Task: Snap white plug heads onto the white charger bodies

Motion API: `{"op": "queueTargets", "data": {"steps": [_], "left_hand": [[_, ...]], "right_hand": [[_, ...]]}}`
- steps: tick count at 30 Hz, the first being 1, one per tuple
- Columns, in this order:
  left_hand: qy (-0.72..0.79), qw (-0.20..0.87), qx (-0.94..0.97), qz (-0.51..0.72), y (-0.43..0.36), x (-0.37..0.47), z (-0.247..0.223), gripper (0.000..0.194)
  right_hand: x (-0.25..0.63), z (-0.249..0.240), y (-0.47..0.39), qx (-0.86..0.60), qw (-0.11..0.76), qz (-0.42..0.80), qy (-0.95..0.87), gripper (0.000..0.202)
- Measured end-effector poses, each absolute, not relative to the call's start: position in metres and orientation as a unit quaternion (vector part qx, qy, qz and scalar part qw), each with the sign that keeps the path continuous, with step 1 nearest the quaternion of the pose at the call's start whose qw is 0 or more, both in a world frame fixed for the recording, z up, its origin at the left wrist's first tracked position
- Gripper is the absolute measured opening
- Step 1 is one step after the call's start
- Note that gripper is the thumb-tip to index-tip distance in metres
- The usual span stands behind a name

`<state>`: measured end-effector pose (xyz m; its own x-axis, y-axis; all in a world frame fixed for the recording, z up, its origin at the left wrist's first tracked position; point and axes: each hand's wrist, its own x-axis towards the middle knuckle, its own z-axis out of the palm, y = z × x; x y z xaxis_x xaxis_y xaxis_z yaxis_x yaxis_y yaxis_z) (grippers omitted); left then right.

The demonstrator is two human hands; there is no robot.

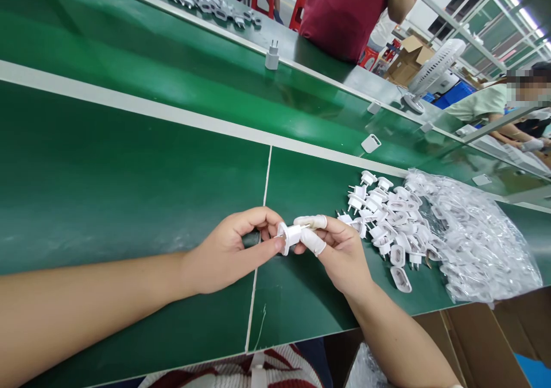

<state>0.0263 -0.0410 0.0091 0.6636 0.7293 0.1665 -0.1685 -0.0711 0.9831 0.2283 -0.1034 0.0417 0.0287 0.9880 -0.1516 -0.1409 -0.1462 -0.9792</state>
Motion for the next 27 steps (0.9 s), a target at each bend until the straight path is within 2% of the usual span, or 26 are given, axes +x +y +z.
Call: {"op": "queueTargets", "data": {"steps": [10, 15, 20, 27], "left_hand": [[0.212, 0.642, 0.647, 0.352, -0.042, 0.024, 0.01, 0.006], [0.228, 0.624, 0.652, 0.366, -0.043, 0.026, 0.012, 0.008], [0.257, 0.607, 0.651, 0.376, -0.043, 0.028, 0.014, 0.018], [0.24, 0.606, 0.661, 0.371, -0.042, 0.027, 0.01, 0.02]], "right_hand": [[0.228, 0.043, -0.104, -0.531, 0.502, 0.548, -0.408, 0.022], [0.227, 0.042, -0.108, -0.551, 0.515, 0.463, -0.466, 0.019], [0.226, 0.04, -0.111, -0.558, 0.508, 0.335, -0.564, 0.029], [0.226, 0.043, -0.114, -0.546, 0.49, 0.219, -0.643, 0.03]]}}
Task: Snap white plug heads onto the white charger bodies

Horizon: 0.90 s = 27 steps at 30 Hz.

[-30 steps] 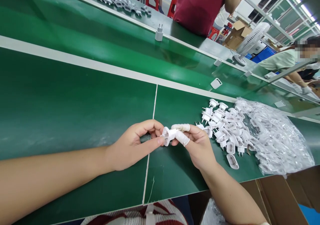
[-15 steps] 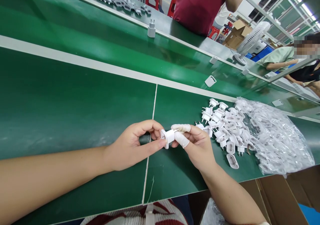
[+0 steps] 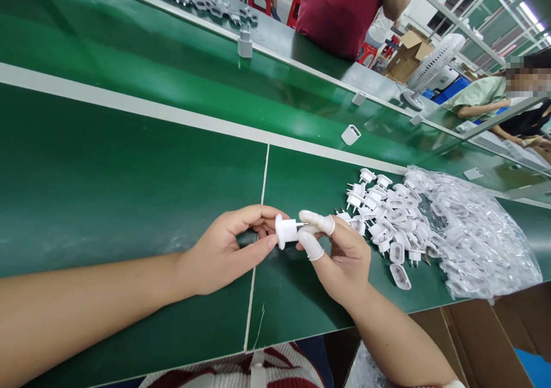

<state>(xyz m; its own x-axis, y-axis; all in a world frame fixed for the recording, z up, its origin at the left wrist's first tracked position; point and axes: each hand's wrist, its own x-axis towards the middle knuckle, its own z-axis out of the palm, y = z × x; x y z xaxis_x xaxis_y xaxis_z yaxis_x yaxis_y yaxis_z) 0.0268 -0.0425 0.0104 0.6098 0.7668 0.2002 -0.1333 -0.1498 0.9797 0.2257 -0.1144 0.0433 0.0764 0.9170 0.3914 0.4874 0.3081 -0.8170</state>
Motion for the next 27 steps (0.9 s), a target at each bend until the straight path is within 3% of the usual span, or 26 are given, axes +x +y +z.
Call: {"op": "queueTargets", "data": {"steps": [7, 17, 24, 27], "left_hand": [[0.251, 0.59, 0.672, 0.37, -0.0448, 0.0263, 0.008, 0.032], [0.295, 0.595, 0.669, 0.333, -0.0398, 0.0269, 0.0068, 0.027], [0.309, 0.67, 0.584, 0.338, -0.0398, 0.028, 0.0118, 0.056], [0.329, 0.688, 0.541, 0.354, -0.0382, 0.0329, 0.0114, 0.058]], "right_hand": [[0.2214, 0.0419, -0.1156, -0.535, 0.483, 0.166, -0.673, 0.034], [0.2191, 0.0369, -0.1164, -0.528, 0.474, 0.19, -0.679, 0.033], [0.22, 0.0392, -0.1156, -0.54, 0.479, 0.221, -0.656, 0.031], [0.2226, 0.0398, -0.115, -0.534, 0.49, 0.208, -0.657, 0.028]]}}
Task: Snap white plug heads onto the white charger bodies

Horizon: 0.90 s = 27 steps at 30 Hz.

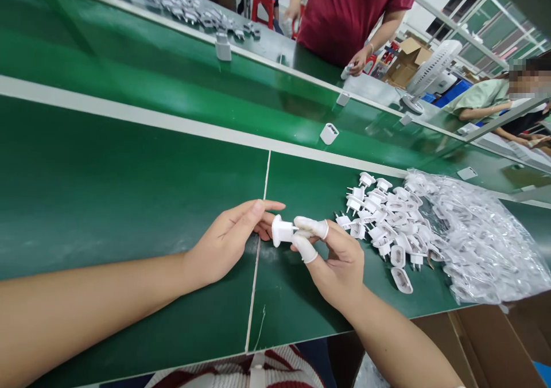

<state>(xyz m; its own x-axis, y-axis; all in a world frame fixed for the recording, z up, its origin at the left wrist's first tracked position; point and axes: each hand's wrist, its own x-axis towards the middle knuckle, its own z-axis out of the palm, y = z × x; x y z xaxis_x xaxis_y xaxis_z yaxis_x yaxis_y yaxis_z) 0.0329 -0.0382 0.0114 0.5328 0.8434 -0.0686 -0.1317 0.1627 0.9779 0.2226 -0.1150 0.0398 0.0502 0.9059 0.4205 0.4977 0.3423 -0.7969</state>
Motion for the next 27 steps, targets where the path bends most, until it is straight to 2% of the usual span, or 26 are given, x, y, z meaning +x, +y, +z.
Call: {"op": "queueTargets", "data": {"steps": [4, 7, 10, 14, 21, 24, 27], "left_hand": [[0.413, 0.702, 0.422, 0.398, -0.03, 0.04, 0.017, 0.038], [0.491, 0.718, 0.302, 0.391, -0.016, 0.045, 0.024, 0.023], [0.526, 0.665, 0.354, 0.395, 0.009, 0.059, 0.031, 0.022], [0.514, 0.545, 0.498, 0.437, 0.068, 0.101, 0.037, 0.02], [0.568, 0.39, 0.586, 0.426, 0.159, 0.198, 0.026, 0.07], [0.583, 0.363, 0.601, 0.41, 0.17, 0.22, 0.014, 0.064], [0.556, 0.358, 0.632, 0.404, 0.169, 0.223, 0.006, 0.046]], "right_hand": [[0.231, 0.039, -0.116, -0.529, 0.46, 0.096, -0.707, 0.023], [0.237, 0.037, -0.117, -0.558, 0.376, -0.037, -0.739, 0.027], [0.238, 0.033, -0.118, -0.575, 0.268, -0.09, -0.768, 0.023], [0.235, 0.035, -0.117, -0.598, 0.133, -0.043, -0.789, 0.022], [0.245, 0.05, -0.116, -0.607, 0.093, 0.109, -0.781, 0.039], [0.249, 0.049, -0.112, -0.589, 0.112, 0.184, -0.779, 0.044], [0.251, 0.041, -0.106, -0.59, 0.207, 0.272, -0.732, 0.047]]}}
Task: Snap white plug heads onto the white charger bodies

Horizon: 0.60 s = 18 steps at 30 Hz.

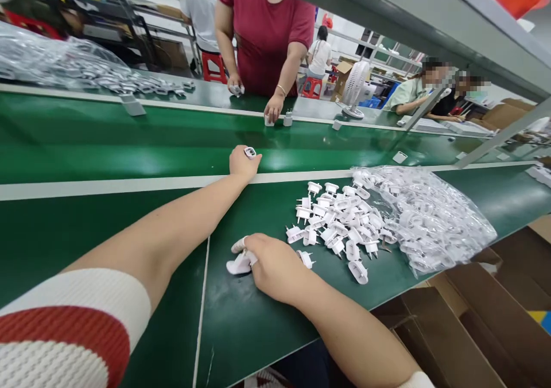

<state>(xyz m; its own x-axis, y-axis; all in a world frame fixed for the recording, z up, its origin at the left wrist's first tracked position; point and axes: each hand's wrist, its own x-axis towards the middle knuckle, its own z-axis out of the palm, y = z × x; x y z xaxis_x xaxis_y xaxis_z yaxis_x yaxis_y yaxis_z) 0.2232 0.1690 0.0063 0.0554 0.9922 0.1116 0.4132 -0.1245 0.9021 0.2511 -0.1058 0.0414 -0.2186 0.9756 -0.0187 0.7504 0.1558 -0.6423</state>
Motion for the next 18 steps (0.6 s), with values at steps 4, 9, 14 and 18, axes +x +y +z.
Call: {"op": "queueTargets", "data": {"steps": [4, 9, 14, 18], "left_hand": [[0.496, 0.364, 0.681, 0.396, 0.152, 0.197, 0.003, 0.054], [0.418, 0.402, 0.733, 0.356, 0.091, 0.123, -0.003, 0.067], [0.294, 0.479, 0.796, 0.224, 0.013, 0.049, -0.005, 0.074], [0.301, 0.452, 0.808, 0.228, -0.013, 0.027, -0.009, 0.091]], "right_hand": [[0.257, 0.033, -0.094, -0.609, 0.41, 0.338, -0.59, 0.033], [0.266, 0.044, -0.083, -0.547, 0.63, 0.376, -0.404, 0.017], [0.266, 0.056, -0.084, -0.484, 0.634, 0.512, -0.318, 0.018], [0.261, 0.055, -0.085, -0.451, 0.579, 0.632, -0.247, 0.018]]}}
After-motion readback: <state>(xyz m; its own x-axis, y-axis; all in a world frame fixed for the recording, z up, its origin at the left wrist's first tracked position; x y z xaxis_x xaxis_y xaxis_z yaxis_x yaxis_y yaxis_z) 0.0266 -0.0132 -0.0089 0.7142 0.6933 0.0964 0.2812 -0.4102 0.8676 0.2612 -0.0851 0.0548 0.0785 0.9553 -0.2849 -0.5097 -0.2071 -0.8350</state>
